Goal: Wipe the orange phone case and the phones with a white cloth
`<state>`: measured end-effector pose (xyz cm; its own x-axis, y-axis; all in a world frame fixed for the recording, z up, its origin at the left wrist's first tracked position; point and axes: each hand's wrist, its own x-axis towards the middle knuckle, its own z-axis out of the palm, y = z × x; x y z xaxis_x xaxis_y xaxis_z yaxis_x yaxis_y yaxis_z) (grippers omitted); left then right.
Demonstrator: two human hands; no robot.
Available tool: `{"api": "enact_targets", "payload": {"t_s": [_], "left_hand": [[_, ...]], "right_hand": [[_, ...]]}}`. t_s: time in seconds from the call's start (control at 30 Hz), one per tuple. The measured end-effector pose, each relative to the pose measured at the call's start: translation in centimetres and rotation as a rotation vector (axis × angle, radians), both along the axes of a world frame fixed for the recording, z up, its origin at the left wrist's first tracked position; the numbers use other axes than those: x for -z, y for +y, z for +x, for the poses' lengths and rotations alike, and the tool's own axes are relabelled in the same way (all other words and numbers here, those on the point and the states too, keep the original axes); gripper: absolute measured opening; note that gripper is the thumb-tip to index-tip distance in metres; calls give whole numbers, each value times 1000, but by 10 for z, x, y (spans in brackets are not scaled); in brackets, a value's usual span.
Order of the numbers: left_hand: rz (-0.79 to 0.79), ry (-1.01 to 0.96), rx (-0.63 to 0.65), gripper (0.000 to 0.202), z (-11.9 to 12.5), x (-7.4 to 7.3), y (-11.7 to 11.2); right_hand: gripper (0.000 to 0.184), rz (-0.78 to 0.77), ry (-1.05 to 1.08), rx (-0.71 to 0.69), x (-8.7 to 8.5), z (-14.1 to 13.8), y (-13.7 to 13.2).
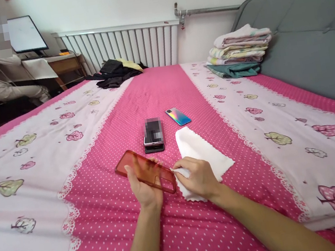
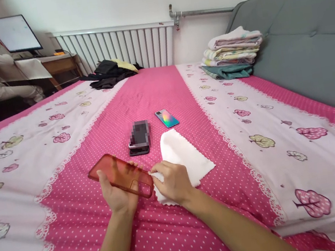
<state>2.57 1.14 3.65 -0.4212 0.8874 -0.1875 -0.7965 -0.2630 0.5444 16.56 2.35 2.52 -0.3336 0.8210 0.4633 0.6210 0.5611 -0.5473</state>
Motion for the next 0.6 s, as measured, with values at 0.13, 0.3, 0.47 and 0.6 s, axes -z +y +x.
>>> {"api": "enact_targets", "payload": {"t_s": [0.13,0.3,0.47,0.6], "left_hand": [[-183,-32,-104,40,-4,1,6],[-243,-17,-74,38,-3,13,15],[-192,-49,-57,35,-1,26,21],[-175,-53,-43,25,-3,29,21]], "right_hand": [[13,-28,-19,-4,1,0,1],[12,-60,3,12,-2,-2,0],[11,-99,126,115,1,6,24],[34,-52,227,407,-26,72,61]]}}
